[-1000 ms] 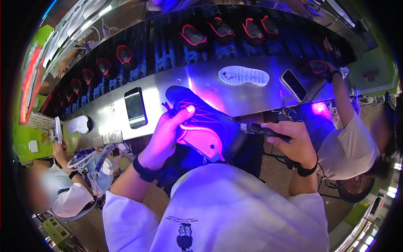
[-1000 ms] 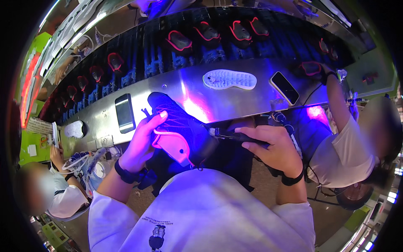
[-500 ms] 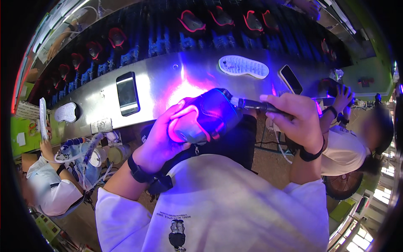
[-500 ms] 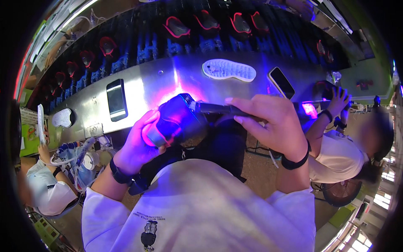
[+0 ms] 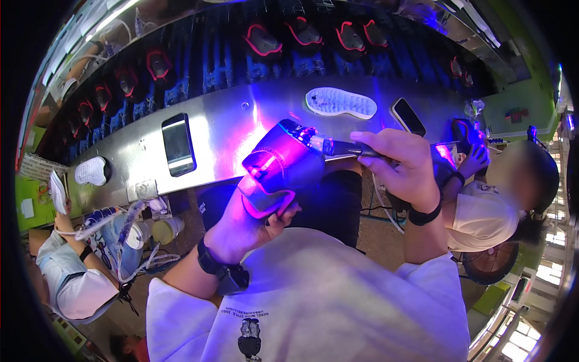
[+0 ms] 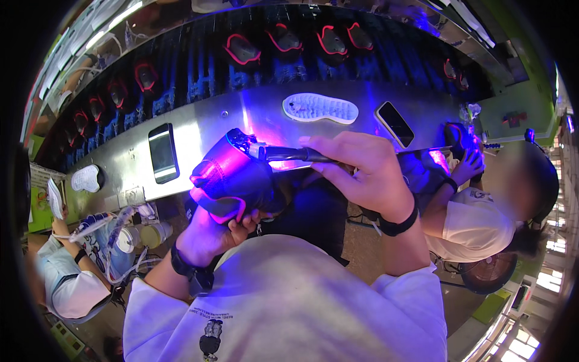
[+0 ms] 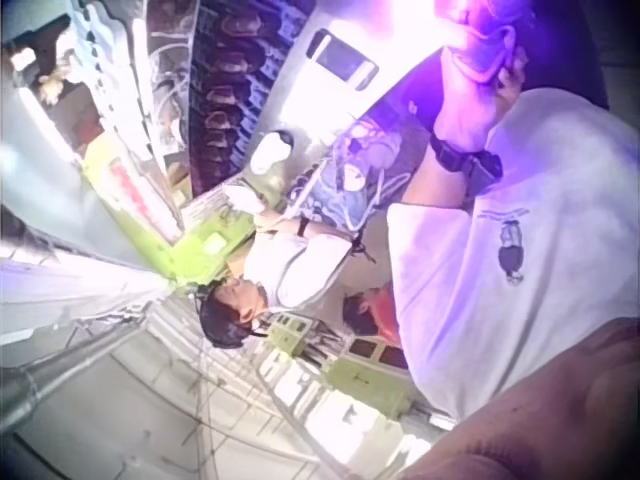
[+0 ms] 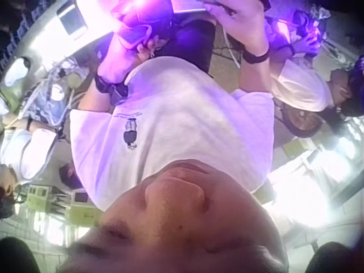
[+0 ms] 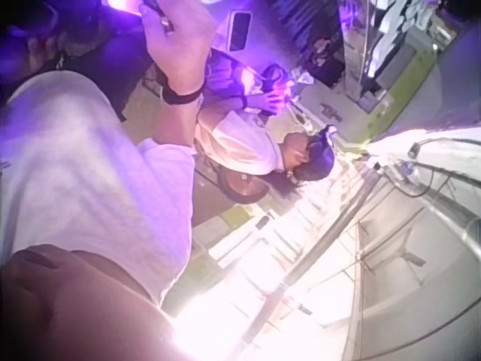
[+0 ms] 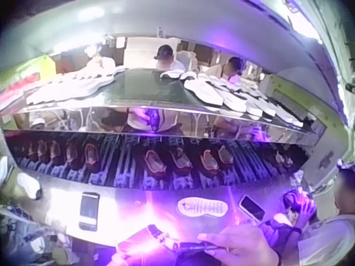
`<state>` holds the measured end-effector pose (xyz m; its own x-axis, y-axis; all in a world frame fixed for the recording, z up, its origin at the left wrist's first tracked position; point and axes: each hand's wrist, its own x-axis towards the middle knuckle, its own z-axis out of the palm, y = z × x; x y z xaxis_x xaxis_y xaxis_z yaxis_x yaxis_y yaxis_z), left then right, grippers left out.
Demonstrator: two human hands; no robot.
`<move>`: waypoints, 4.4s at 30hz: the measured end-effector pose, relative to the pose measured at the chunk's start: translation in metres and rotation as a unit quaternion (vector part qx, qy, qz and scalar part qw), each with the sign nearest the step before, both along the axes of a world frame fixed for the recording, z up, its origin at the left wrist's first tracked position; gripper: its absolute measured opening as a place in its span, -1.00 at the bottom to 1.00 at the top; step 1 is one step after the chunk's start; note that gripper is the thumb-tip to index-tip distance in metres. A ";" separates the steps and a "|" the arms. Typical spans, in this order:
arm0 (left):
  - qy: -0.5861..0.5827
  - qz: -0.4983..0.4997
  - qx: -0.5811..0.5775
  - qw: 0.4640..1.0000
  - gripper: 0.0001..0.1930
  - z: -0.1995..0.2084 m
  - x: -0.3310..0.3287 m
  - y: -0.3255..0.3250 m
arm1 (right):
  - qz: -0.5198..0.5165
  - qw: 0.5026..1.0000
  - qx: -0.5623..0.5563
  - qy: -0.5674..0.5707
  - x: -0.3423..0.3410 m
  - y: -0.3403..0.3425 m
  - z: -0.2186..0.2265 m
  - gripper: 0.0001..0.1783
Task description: The recorder uses a brush to apply adhesive or primer to the lasting margin of shoe uppers on an assembly line.
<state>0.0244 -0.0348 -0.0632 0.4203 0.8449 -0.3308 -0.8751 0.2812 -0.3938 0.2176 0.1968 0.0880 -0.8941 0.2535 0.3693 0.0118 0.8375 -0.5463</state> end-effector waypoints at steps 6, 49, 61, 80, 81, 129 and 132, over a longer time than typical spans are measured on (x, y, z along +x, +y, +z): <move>-0.126 -0.012 0.066 0.990 0.10 0.009 0.021 0.015 | 0.036 0.997 -0.031 0.066 0.005 0.010 -0.015 -0.49; 0.967 0.034 -0.252 -0.029 -0.44 -0.052 -0.360 0.347 | -0.265 0.852 -0.451 0.029 0.041 0.099 -0.175 -0.45; 0.991 -0.015 -0.117 -0.069 -0.52 -0.018 -0.321 0.353 | -0.218 0.852 -0.464 0.104 0.027 0.126 -0.208 -0.46; 0.964 -0.208 -0.168 0.006 -0.55 0.001 -0.240 0.448 | -0.234 0.904 -0.325 0.152 0.030 0.124 -0.225 -0.45; 0.963 -0.212 -0.169 0.005 -0.55 0.012 -0.227 0.429 | -0.236 0.898 -0.329 0.174 0.032 0.124 -0.221 -0.47; 0.974 0.122 0.172 -0.076 -0.58 -0.038 0.050 0.008 | -0.078 0.959 -0.268 -0.047 0.020 0.003 -0.180 -0.60; 0.976 0.122 0.167 -0.073 -0.58 -0.036 0.052 0.009 | -0.091 0.938 -0.314 -0.111 0.039 -0.004 -0.176 -0.60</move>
<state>0.0761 -0.0256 -0.0995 -0.0681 0.8152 0.5751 0.9540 -0.1155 0.2768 0.2564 0.1928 -0.0885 -0.8517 0.5154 -0.0948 0.2959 0.3236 -0.8987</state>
